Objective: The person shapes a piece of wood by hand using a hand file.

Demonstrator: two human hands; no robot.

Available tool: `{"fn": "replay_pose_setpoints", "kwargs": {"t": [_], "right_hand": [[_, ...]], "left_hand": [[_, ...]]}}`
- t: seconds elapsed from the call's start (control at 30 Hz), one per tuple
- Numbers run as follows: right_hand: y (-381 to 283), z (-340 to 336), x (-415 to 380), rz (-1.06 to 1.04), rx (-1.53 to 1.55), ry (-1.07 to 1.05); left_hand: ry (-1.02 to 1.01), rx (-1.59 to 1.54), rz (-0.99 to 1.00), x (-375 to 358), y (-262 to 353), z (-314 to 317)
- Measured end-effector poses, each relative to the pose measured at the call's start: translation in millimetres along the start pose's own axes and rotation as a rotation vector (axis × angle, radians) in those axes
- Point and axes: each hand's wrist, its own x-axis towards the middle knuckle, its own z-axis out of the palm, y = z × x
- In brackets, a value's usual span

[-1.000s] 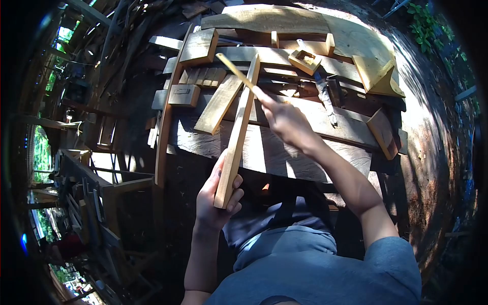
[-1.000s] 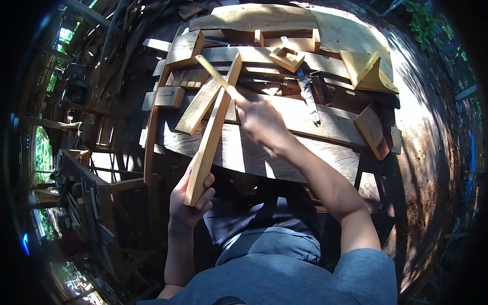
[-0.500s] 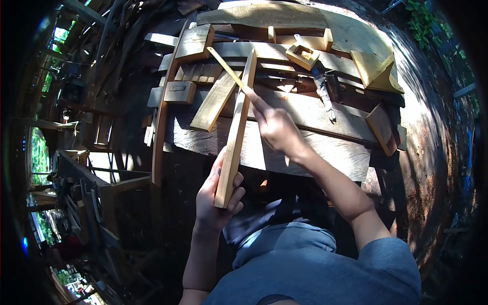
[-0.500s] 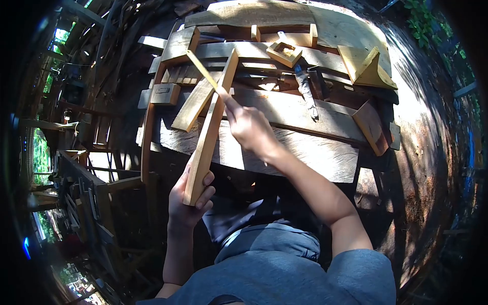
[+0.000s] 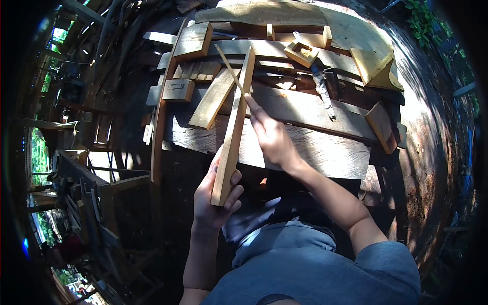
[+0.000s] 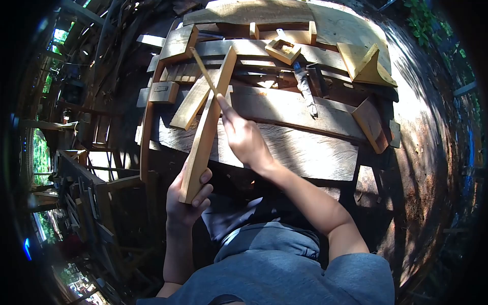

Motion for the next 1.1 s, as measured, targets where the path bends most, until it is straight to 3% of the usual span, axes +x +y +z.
{"fn": "replay_pose_setpoints", "kwargs": {"t": [0.07, 0.13, 0.27, 0.37, 0.43, 0.53, 0.57, 0.63, 0.7, 0.73, 0.83, 0.87, 0.97, 1.03, 1.1], "right_hand": [[-7, 0, -18, -0.016, 0.036, 0.002], [-9, 1, -12, 0.135, 0.162, -0.036], [36, 12, 55, -0.077, 0.165, 0.130], [25, 13, 53, 0.092, 0.091, 0.104], [4, 16, 10, 0.189, 0.225, 0.047], [-5, 19, -24, 0.145, 0.230, 0.041], [-11, 9, -12, 0.312, 0.227, -0.052], [35, 18, 28, -0.042, 0.174, 0.128], [49, 14, 69, -0.002, 0.090, 0.165], [49, 10, 77, 0.186, 0.031, 0.074], [34, 5, 57, 0.236, 0.126, 0.019], [40, 19, 34, 0.000, 0.053, 0.151], [3, 7, -17, 0.220, -0.035, -0.083], [26, 7, -2, 0.143, -0.079, -0.028], [13, -13, 42, 0.305, -0.131, -0.112]], "left_hand": [[0.006, 0.010, -0.008, 0, -2, 0], [-0.006, 0.024, -0.004, 0, 0, 1], [-0.008, 0.048, 0.003, 0, -1, 3], [-0.006, 0.009, -0.001, 0, 1, 4], [0.003, 0.016, 0.012, -1, 0, 6], [0.021, 0.010, 0.007, -1, -1, 7], [0.026, 0.010, -0.001, -2, -1, 6], [0.005, 0.011, 0.003, -1, 0, 5], [-0.006, 0.006, -0.003, 0, -1, 7], [-0.005, -0.007, -0.001, -1, -1, 8], [-0.024, -0.024, 0.002, -2, 2, 7], [-0.016, -0.031, 0.009, -1, 3, 5], [-0.056, -0.096, -0.013, -2, 5, -1], [-0.058, -0.092, -0.030, -2, 8, -1], [-0.095, -0.107, -0.034, -3, 11, -5]]}}
